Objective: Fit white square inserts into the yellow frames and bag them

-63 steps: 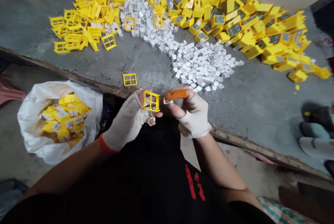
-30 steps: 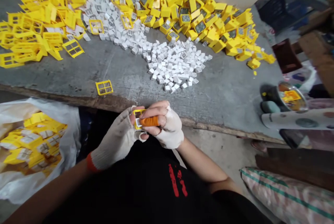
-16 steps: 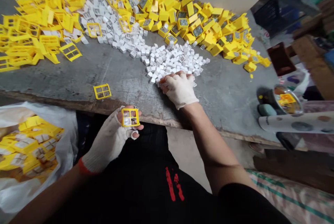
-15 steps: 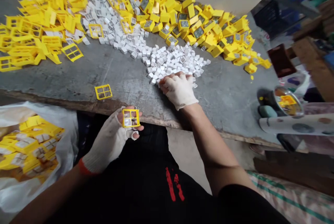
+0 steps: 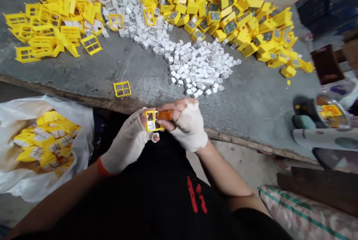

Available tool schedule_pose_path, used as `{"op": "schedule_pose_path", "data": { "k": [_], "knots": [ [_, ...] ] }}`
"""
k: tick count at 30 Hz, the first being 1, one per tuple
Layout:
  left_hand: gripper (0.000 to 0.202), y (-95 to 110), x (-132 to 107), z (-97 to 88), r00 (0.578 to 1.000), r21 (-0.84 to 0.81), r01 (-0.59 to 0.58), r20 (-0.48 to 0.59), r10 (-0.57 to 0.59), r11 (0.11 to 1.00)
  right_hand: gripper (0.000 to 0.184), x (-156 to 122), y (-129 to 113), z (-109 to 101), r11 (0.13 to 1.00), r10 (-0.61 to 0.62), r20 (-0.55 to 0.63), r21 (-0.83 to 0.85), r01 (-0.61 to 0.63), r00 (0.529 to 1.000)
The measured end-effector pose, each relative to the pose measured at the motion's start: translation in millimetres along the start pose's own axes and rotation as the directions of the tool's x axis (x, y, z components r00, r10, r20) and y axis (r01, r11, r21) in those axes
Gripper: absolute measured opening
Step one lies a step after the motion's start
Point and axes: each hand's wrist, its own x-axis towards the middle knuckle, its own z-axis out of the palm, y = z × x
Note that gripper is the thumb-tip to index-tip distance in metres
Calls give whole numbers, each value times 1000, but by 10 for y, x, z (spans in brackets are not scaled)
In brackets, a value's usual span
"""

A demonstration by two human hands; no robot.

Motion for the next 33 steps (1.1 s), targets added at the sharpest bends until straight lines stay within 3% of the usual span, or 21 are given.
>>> {"op": "schedule_pose_path", "data": {
  "k": [4,6,8,10,12,14,16,18,20,24,28,33],
  "knots": [
    [42,2,-86,-39,1000,-4,19,-7,-19,1000,41,-164,-2,142,994,7,10,108,-8,1000],
    [46,7,-113,-61,999,4,33,-34,-33,999,40,-175,115,62,979,-18,54,203,7,998],
    [49,14,-123,-74,997,4,38,-62,-37,999,36,-81,307,-72,979,41,45,197,-49,998],
    [51,23,-125,-78,995,7,27,-101,-26,1000,32,127,544,-184,985,170,19,22,-170,985],
    [47,32,-128,-79,989,19,10,-149,-7,1000,33,409,768,-222,946,244,84,-239,-218,966],
    [42,39,-135,-86,987,33,4,-164,2,999,38,683,925,-196,897,244,252,-426,-120,936],
    [37,40,-140,-104,988,39,-3,-156,9,999,40,864,995,-152,866,222,414,-500,16,883],
    [33,34,-138,-128,987,28,-18,-159,23,999,39,896,977,-130,859,208,468,-508,69,859],
    [31,29,-125,-152,987,10,-39,-156,40,999,33,783,873,-145,901,172,403,-433,22,899],
    [40,41,-79,-190,995,3,-17,-97,17,1000,24,383,459,-217,999,50,208,-2,-50,977],
    [43,90,-78,-158,999,38,34,-2,-34,999,34,138,107,-173,965,-88,184,260,38,979],
    [38,132,-122,-87,989,113,130,58,-137,985,31,71,132,-23,910,-196,195,403,104,961]
  ]
}}
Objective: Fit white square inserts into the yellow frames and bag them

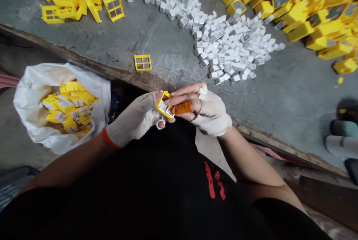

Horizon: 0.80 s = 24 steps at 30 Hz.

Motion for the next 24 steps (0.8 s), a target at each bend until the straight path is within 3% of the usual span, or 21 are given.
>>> {"op": "schedule_pose_path", "data": {
  "k": [4,8,11,13,15,17,19,22,24],
  "knots": [
    [39,-30,-15,-29,994,32,108,32,-109,994,31,-47,-11,40,998,-63,29,-17,63,998],
    [39,-15,-16,-38,980,6,193,-44,-192,981,35,-199,-119,-45,995,-76,41,-60,79,996],
    [37,39,10,2,981,11,167,-106,-165,986,36,-311,18,-296,976,28,-161,-210,-62,987],
    [40,53,24,30,981,10,135,-140,-132,991,31,-284,216,-510,879,177,-323,-372,-297,930],
    [41,37,22,39,979,2,110,-174,-108,994,25,-133,422,-668,685,359,-324,-545,-483,875],
    [37,7,3,27,973,3,97,-210,-94,995,25,106,567,-719,495,532,-191,-720,-486,825],
    [33,-11,-20,3,967,4,80,-242,-76,997,28,350,633,-683,385,621,-113,-819,-427,776],
    [25,6,-22,-26,958,1,82,-276,-78,997,27,568,641,-608,346,650,-102,-842,-413,753],
    [19,38,2,-27,952,-6,82,-296,-80,997,23,585,601,-594,407,658,-100,-787,-464,746]
  ]
}}
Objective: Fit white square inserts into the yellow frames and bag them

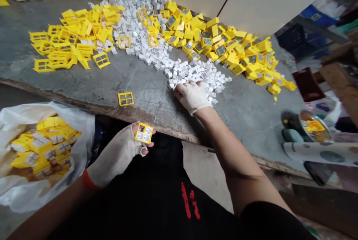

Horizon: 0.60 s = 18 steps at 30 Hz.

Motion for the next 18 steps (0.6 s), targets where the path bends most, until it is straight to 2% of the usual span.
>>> {"op": "schedule_pose_path", "data": {
  "k": [2,3,5,6,8,11,15,18],
  "knots": [
    [16,31,30,18,1000,-19,-14,3,14,1000,18,-107,-18,-32,970,-67,-13,234,68,998],
    [16,40,45,28,999,-32,-20,25,21,999,17,-186,-38,-56,916,-131,-42,377,137,991],
    [17,46,71,43,995,-66,-18,94,24,998,18,-360,-114,-118,749,-266,-134,594,293,955],
    [18,42,79,47,991,-85,-14,130,25,996,20,-439,-166,-151,673,-327,-179,646,361,928],
    [23,25,82,46,984,-127,-14,173,36,992,23,-550,-273,-194,578,-432,-234,670,467,871],
    [32,-13,73,24,976,-172,-24,209,61,985,25,-584,-382,-162,517,-522,-281,646,561,805],
    [34,-50,56,-28,956,-189,38,293,19,981,31,-535,-454,-14,444,-551,-351,644,623,757],
    [38,-40,50,-68,956,-179,91,293,-36,980,30,-517,-511,72,391,-567,-361,673,628,741]
  ]
}}
